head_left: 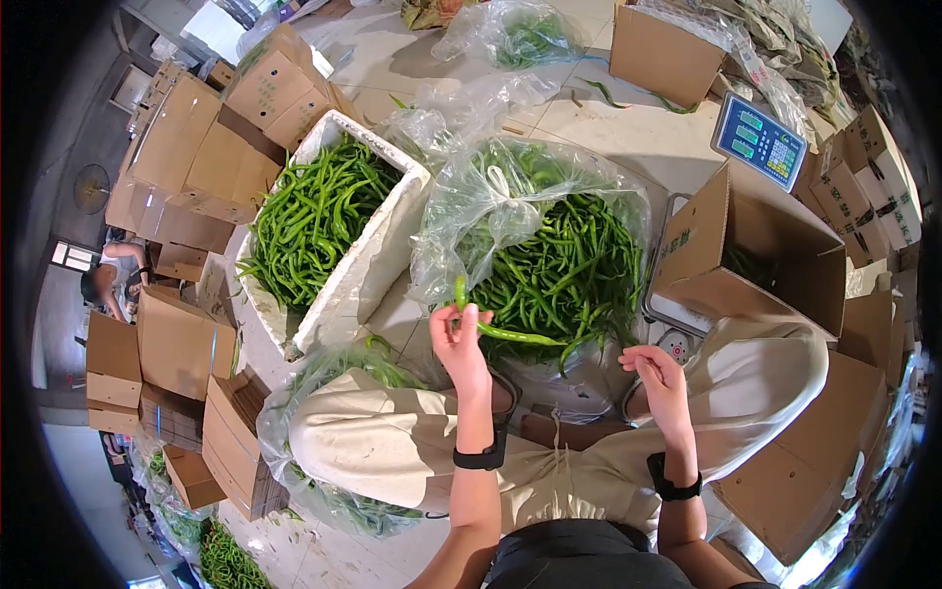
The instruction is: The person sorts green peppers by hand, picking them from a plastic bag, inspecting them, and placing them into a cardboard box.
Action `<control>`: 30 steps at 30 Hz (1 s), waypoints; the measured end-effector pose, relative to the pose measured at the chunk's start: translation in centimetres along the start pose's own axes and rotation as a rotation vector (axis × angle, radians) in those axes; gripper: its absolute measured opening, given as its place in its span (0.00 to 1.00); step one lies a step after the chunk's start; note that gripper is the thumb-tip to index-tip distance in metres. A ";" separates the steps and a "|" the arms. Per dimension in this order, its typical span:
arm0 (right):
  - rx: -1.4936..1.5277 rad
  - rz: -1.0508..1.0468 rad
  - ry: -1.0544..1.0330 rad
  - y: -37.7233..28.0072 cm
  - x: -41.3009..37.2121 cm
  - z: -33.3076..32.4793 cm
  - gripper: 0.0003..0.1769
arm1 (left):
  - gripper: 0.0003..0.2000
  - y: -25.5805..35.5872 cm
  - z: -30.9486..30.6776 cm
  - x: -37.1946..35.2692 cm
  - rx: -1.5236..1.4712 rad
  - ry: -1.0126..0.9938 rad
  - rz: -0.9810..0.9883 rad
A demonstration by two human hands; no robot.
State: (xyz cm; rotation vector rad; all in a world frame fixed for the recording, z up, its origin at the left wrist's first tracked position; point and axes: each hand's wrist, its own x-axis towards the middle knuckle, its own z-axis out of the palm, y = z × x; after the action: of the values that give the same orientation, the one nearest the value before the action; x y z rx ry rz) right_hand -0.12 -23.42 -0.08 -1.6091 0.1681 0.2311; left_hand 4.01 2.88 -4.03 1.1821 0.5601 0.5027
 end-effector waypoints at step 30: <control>-0.046 0.055 -0.006 1.0 1.0 -0.2 0.09 | 0.07 -24.9 -13.0 11.8 0.418 0.545 -0.282</control>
State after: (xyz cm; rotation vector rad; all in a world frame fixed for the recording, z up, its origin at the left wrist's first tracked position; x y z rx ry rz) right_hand 0.61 -23.62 -1.25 -1.6507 0.2037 0.2835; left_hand 6.40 12.13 -32.99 1.3318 1.3310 0.4758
